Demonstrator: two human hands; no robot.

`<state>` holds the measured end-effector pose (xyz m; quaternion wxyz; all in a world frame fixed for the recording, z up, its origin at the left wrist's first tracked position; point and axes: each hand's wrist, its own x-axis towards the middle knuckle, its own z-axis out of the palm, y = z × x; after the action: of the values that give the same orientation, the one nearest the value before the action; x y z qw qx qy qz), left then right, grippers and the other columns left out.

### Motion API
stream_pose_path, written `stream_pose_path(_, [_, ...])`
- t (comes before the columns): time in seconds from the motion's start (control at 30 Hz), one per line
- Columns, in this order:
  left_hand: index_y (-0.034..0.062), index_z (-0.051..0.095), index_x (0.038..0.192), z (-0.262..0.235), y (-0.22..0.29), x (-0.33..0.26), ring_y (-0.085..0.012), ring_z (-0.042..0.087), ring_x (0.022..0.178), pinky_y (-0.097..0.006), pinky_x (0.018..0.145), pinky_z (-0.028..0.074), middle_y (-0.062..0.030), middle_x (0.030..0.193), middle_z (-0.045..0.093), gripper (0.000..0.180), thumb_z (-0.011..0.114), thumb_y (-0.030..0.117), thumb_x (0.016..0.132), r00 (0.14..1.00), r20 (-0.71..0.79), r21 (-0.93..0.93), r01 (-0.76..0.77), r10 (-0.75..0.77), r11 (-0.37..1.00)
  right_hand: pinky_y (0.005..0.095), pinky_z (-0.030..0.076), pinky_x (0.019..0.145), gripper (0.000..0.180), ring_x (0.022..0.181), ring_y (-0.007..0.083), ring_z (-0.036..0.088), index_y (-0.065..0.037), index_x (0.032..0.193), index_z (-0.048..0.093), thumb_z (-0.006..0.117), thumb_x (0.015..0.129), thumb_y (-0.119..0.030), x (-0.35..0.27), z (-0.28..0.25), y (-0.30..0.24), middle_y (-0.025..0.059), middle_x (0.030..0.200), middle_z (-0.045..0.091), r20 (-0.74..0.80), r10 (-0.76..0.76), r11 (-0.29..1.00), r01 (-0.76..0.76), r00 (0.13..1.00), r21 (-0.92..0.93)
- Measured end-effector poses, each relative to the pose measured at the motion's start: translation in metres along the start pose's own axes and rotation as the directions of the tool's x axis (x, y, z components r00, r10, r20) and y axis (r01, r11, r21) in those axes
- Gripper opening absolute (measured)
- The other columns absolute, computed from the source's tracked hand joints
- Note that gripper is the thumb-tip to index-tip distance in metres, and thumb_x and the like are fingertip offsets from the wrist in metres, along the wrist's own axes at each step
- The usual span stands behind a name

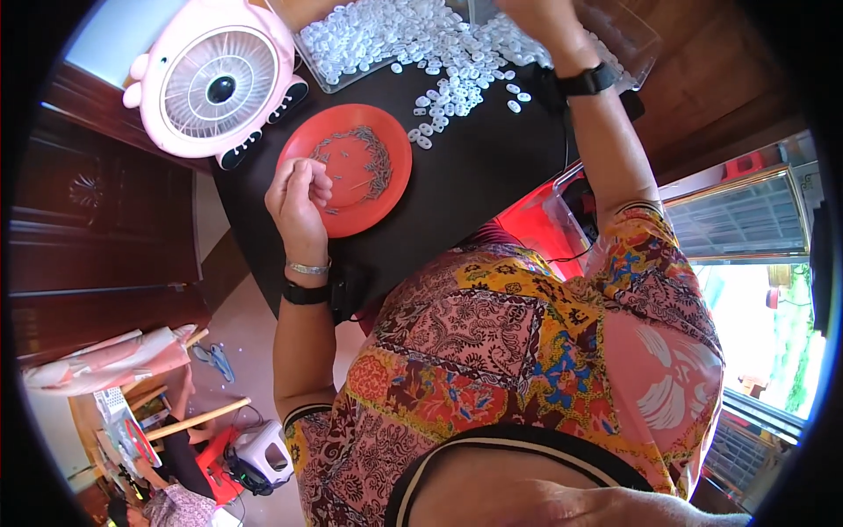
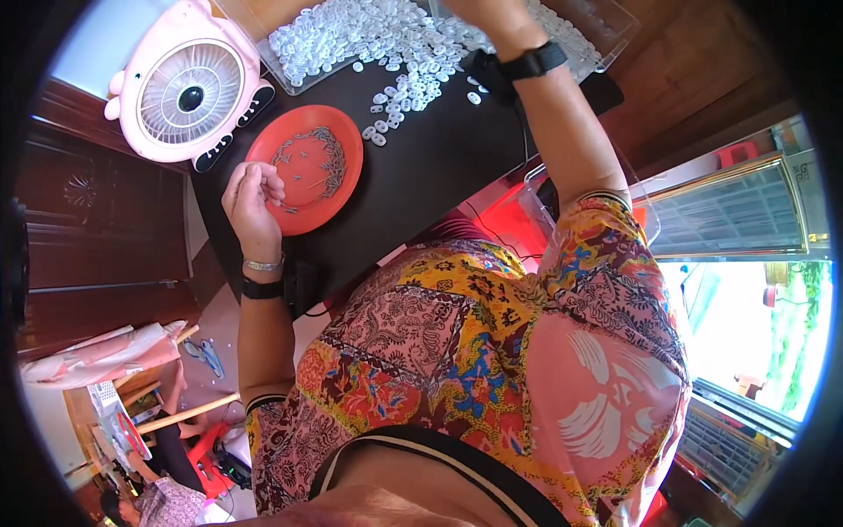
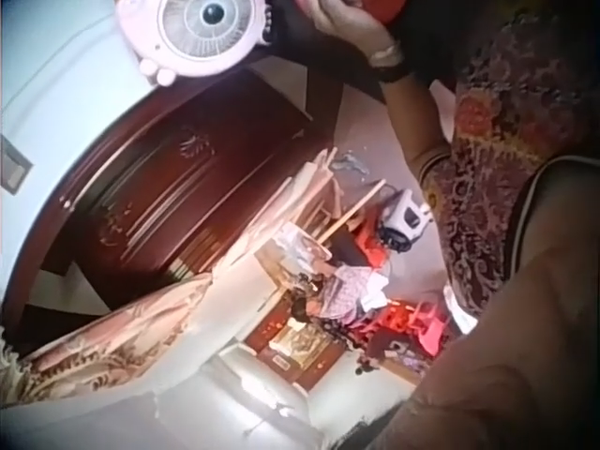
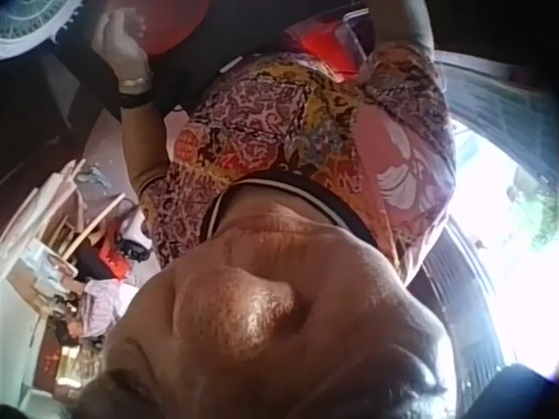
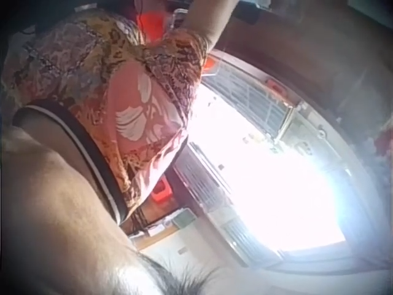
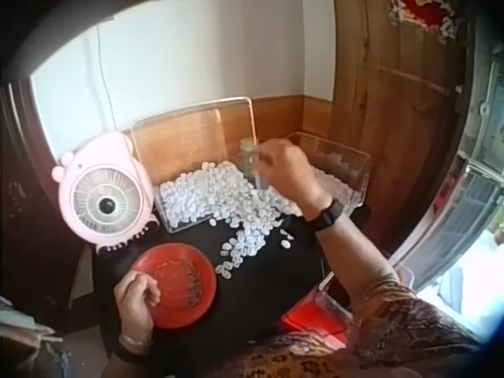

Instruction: Assembling small metal rings into white plastic eyelet components on a workspace table.

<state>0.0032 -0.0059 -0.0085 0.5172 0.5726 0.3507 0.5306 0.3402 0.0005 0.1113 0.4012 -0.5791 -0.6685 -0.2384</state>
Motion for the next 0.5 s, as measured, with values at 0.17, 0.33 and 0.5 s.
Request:
stream_pose_path(0.17, [0.0028, 0.06, 0.078, -0.003, -0.002, 0.001, -0.0076, 0.048, 0.054, -0.02, 0.05, 0.035, -0.0022, 0.063, 0.055, 0.024, 0.048, 0.019, 0.09, 1.0, -0.012, 0.026, 0.017, -0.017, 1.0, 0.0304, 0.051, 0.073, 0.019, 0.082, 0.0192, 0.065, -0.006, 0.094, 0.068, 0.066, 0.08, -0.019, -0.047, 0.059, -0.012, 0.01, 0.087, 0.067, 0.628, -0.15, 0.952, -0.061, 0.763, 0.301])
stream_pose_path(0.33, [0.0027, 0.06, 0.078, -0.002, 0.0, 0.001, -0.0075, 0.048, 0.053, -0.019, 0.049, 0.035, -0.0022, 0.063, 0.056, 0.023, 0.048, 0.019, 0.09, 0.999, -0.019, 0.023, 0.03, -0.03, 0.999, 0.0383, 0.048, 0.075, 0.02, 0.082, 0.0273, 0.06, -0.008, 0.092, 0.068, 0.065, 0.074, -0.017, -0.072, 0.088, -0.026, 0.0086, 0.084, 0.061, 0.723, -0.275, 0.94, 0.021, 0.633, 0.339])
stream_pose_path(0.5, [0.0025, 0.06, 0.076, -0.003, 0.001, 0.002, -0.0074, 0.048, 0.052, -0.019, 0.048, 0.035, -0.0025, 0.063, 0.056, 0.024, 0.048, 0.018, 0.089, 0.999, -0.03, 0.032, 0.031, -0.03, 0.999, 0.0412, 0.048, 0.071, 0.014, 0.081, 0.0305, 0.061, -0.009, 0.084, 0.067, 0.066, 0.072, -0.017, -0.075, 0.101, -0.032, 0.0096, 0.082, 0.061, 0.747, -0.235, 0.971, 0.187, 0.622, 0.15])
